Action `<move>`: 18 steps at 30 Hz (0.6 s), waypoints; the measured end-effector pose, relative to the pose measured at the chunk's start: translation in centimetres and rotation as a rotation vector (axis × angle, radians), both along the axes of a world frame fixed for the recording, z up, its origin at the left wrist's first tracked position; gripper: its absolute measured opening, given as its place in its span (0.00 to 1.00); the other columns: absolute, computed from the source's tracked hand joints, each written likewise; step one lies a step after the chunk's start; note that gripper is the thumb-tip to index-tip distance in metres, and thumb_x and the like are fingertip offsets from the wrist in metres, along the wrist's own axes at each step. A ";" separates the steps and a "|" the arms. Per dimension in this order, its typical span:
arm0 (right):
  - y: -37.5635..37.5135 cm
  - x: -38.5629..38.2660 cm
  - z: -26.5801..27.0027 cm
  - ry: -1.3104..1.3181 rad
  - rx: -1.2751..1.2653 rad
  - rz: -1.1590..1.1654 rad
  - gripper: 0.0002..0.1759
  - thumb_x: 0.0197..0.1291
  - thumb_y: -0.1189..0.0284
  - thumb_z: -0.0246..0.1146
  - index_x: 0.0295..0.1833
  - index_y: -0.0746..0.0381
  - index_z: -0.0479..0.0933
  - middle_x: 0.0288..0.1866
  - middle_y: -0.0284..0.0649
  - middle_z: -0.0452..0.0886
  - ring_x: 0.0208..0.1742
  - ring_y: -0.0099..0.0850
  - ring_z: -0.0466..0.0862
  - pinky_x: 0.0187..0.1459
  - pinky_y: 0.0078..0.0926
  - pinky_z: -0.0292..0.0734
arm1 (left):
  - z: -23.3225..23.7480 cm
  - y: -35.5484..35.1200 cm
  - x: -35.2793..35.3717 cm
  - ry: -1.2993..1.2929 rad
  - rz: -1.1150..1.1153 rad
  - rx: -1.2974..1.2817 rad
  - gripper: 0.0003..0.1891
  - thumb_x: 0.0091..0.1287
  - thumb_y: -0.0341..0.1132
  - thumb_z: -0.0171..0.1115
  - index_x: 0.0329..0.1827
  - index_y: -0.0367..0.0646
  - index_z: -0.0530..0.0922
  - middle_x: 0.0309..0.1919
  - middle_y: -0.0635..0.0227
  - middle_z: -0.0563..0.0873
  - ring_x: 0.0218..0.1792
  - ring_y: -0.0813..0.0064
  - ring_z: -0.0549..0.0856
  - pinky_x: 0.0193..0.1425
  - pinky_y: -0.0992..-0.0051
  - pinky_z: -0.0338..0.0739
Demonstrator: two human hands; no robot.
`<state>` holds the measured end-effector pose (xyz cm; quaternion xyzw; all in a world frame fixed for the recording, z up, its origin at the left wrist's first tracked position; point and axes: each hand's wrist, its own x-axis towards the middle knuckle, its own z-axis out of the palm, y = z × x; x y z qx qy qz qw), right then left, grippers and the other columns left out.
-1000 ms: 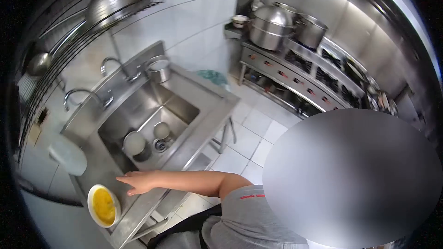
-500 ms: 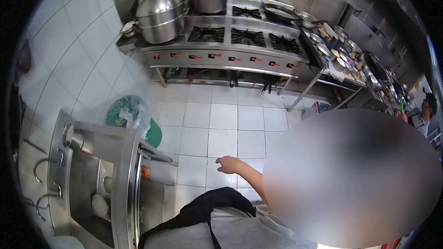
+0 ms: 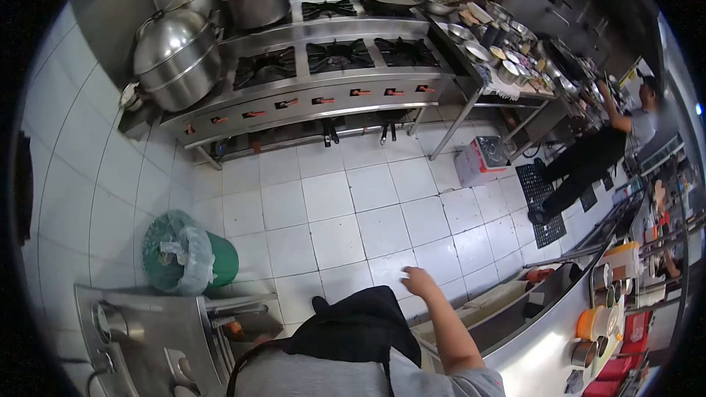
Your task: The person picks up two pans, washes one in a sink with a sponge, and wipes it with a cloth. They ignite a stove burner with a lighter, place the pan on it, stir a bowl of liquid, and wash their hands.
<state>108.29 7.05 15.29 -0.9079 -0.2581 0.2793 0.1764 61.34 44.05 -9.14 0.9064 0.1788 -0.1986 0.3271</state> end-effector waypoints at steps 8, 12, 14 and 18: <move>-10.1 -0.7 -4.3 0.363 -0.223 -0.466 0.26 0.45 0.58 0.62 0.48 0.61 0.75 0.40 0.50 0.79 0.44 0.44 0.78 0.46 0.34 0.73 | 12.9 7.0 28.8 0.196 0.722 -0.581 0.26 0.57 0.32 0.53 0.59 0.32 0.61 0.35 0.56 0.79 0.29 0.69 0.81 0.29 0.77 0.74; -7.0 1.7 -6.5 0.358 0.144 -0.625 0.30 0.50 0.55 0.61 0.52 0.67 0.71 0.42 0.51 0.79 0.44 0.40 0.79 0.47 0.31 0.72 | 12.3 6.4 38.2 0.319 0.584 -0.487 0.23 0.56 0.30 0.54 0.57 0.33 0.65 0.38 0.54 0.79 0.35 0.68 0.82 0.34 0.74 0.77; -3.0 2.7 -4.8 0.674 0.393 -0.762 0.30 0.56 0.52 0.57 0.55 0.65 0.69 0.46 0.46 0.78 0.47 0.34 0.77 0.50 0.27 0.70 | 10.9 5.3 42.5 0.298 0.477 -0.439 0.22 0.57 0.32 0.53 0.56 0.36 0.67 0.35 0.57 0.80 0.34 0.69 0.82 0.35 0.74 0.76; -1.5 2.3 -7.9 0.977 0.323 -0.690 0.34 0.53 0.43 0.53 0.53 0.60 0.72 0.49 0.48 0.77 0.54 0.38 0.74 0.55 0.27 0.66 | 9.6 3.5 51.6 0.288 0.308 -0.354 0.22 0.57 0.33 0.52 0.56 0.37 0.68 0.32 0.60 0.81 0.35 0.71 0.82 0.38 0.74 0.75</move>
